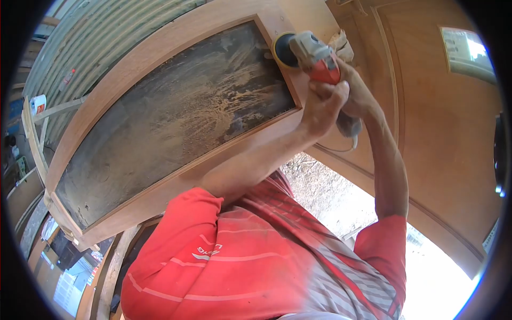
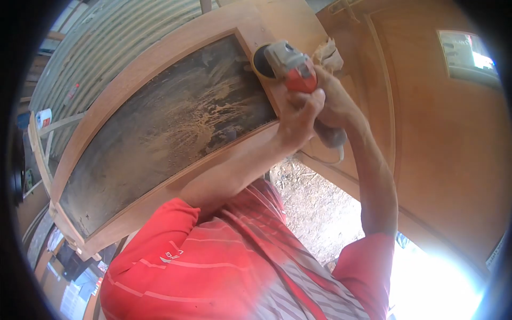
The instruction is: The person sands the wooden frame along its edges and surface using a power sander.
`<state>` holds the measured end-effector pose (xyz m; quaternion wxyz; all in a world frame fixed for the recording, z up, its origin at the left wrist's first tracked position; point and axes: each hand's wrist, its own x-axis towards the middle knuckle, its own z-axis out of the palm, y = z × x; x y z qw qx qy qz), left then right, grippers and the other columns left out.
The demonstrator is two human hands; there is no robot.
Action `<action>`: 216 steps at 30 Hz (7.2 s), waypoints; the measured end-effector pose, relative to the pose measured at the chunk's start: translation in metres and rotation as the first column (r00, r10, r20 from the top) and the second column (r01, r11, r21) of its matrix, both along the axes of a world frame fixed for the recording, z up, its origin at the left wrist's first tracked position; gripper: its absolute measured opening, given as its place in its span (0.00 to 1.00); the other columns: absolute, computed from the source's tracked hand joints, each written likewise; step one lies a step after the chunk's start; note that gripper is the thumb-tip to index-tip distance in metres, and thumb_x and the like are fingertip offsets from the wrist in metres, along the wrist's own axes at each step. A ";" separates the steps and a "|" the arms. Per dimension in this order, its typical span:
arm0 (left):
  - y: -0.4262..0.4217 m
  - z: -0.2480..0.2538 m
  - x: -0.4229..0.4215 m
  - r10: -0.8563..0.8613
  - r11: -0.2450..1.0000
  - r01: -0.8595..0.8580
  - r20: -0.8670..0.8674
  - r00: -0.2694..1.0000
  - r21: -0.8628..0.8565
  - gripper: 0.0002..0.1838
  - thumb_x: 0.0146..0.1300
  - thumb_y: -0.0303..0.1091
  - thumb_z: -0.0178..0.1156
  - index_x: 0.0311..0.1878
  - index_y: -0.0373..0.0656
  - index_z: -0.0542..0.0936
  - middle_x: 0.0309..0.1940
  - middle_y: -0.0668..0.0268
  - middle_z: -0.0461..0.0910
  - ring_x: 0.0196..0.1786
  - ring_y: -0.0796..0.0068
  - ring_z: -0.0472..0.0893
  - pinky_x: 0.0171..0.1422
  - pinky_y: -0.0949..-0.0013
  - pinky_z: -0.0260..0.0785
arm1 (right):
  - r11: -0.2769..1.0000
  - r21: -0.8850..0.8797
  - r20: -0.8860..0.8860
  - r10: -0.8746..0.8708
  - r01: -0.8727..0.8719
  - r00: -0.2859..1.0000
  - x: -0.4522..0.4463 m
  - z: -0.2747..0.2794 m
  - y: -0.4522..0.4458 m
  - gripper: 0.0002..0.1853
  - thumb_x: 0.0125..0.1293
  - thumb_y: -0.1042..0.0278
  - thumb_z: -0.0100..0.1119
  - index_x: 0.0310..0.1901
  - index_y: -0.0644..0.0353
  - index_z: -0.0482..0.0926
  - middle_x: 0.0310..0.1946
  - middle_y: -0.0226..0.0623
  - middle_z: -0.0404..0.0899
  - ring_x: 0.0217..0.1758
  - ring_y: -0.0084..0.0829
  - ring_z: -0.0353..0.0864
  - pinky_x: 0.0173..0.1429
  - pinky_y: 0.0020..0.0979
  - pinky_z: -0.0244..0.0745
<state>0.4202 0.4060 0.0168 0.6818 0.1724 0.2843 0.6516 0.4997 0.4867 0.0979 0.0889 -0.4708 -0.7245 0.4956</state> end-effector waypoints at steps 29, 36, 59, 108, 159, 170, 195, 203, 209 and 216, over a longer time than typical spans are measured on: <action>-0.094 0.010 0.066 -0.194 0.978 0.208 0.232 0.953 -0.036 0.33 0.71 0.38 0.69 0.71 0.39 0.64 0.60 0.64 0.74 0.62 0.77 0.77 0.66 0.68 0.73 | 0.990 -0.124 0.367 -0.021 0.071 0.930 0.065 0.027 -0.081 0.37 0.54 0.59 0.79 0.66 0.60 0.76 0.46 0.46 0.87 0.51 0.39 0.88 0.58 0.37 0.80; -0.084 0.018 0.063 -0.152 0.983 0.172 0.237 0.960 -0.066 0.29 0.70 0.38 0.70 0.67 0.38 0.69 0.56 0.64 0.77 0.58 0.78 0.79 0.62 0.69 0.74 | 0.992 -0.021 0.154 -0.119 0.123 0.981 0.075 0.011 -0.091 0.35 0.57 0.61 0.78 0.66 0.59 0.76 0.50 0.42 0.86 0.56 0.33 0.86 0.61 0.36 0.78; 0.026 0.015 0.020 0.070 0.997 -0.071 0.119 0.990 0.008 0.12 0.69 0.40 0.66 0.46 0.40 0.82 0.36 0.73 0.81 0.43 0.85 0.77 0.47 0.70 0.74 | 1.000 0.000 -0.031 0.009 -0.009 0.999 0.041 -0.016 0.026 0.29 0.59 0.68 0.73 0.63 0.61 0.79 0.51 0.29 0.84 0.57 0.23 0.80 0.65 0.32 0.76; -0.161 0.020 0.009 -0.428 0.902 0.424 -0.043 0.903 -0.077 0.17 0.77 0.46 0.63 0.41 0.39 0.82 0.31 0.74 0.79 0.37 0.86 0.76 0.41 0.72 0.69 | 0.888 -0.052 0.104 -0.450 0.457 0.887 0.034 0.011 -0.202 0.24 0.70 0.75 0.70 0.64 0.62 0.73 0.49 0.32 0.83 0.48 0.20 0.80 0.52 0.28 0.79; -0.611 0.095 -0.591 0.280 0.700 -0.536 -0.871 -0.402 0.473 0.35 0.86 0.51 0.34 0.73 0.27 0.70 0.73 0.45 0.72 0.76 0.48 0.70 0.83 0.53 0.57 | 0.999 -0.013 0.321 0.054 -0.052 0.946 -0.369 0.034 -0.536 0.39 0.61 0.42 0.70 0.58 0.73 0.73 0.42 0.63 0.87 0.49 0.62 0.88 0.55 0.52 0.81; -0.536 0.061 -0.519 0.075 0.990 -0.099 -0.962 -0.263 0.104 0.41 0.71 0.48 0.65 0.78 0.32 0.64 0.77 0.44 0.66 0.80 0.48 0.64 0.83 0.45 0.55 | 0.879 -0.011 0.282 -0.454 0.476 0.845 -0.249 0.032 -0.610 0.37 0.59 0.43 0.72 0.55 0.73 0.75 0.45 0.65 0.85 0.53 0.60 0.86 0.58 0.52 0.78; -0.470 -0.004 -0.406 0.289 0.927 0.376 -0.668 -0.685 0.015 0.52 0.56 0.29 0.77 0.83 0.54 0.61 0.74 0.48 0.65 0.74 0.44 0.68 0.74 0.36 0.63 | 0.303 -0.054 -0.129 -0.947 0.951 0.294 -0.045 -0.014 -0.685 0.28 0.65 0.49 0.73 0.56 0.65 0.80 0.44 0.36 0.84 0.46 0.27 0.81 0.52 0.33 0.78; -0.483 -0.010 -0.372 0.444 0.868 0.384 -0.840 -0.311 0.317 0.42 0.53 0.38 0.75 0.74 0.47 0.72 0.76 0.47 0.65 0.77 0.36 0.62 0.81 0.38 0.52 | 0.190 -0.261 -0.440 -0.896 0.946 0.059 -0.073 -0.057 -0.650 0.26 0.69 0.46 0.73 0.57 0.57 0.80 0.43 0.33 0.84 0.43 0.28 0.85 0.51 0.33 0.82; -0.566 0.023 -0.385 -0.031 0.908 0.417 -0.987 0.155 0.037 0.26 0.67 0.45 0.72 0.65 0.46 0.80 0.58 0.52 0.83 0.57 0.50 0.85 0.61 0.53 0.78 | 0.305 -0.423 -0.455 -0.886 0.853 0.090 -0.115 -0.059 -0.629 0.26 0.72 0.45 0.67 0.62 0.53 0.76 0.46 0.36 0.83 0.50 0.32 0.86 0.56 0.37 0.86; -0.598 0.033 -0.403 -0.199 0.864 0.496 -0.962 0.187 -0.082 0.35 0.72 0.57 0.65 0.69 0.36 0.77 0.57 0.46 0.85 0.58 0.51 0.86 0.64 0.55 0.77 | 0.356 -0.588 -0.659 -0.732 0.727 -0.174 -0.213 -0.096 -0.609 0.22 0.74 0.53 0.67 0.60 0.55 0.74 0.41 0.29 0.81 0.43 0.28 0.83 0.52 0.35 0.81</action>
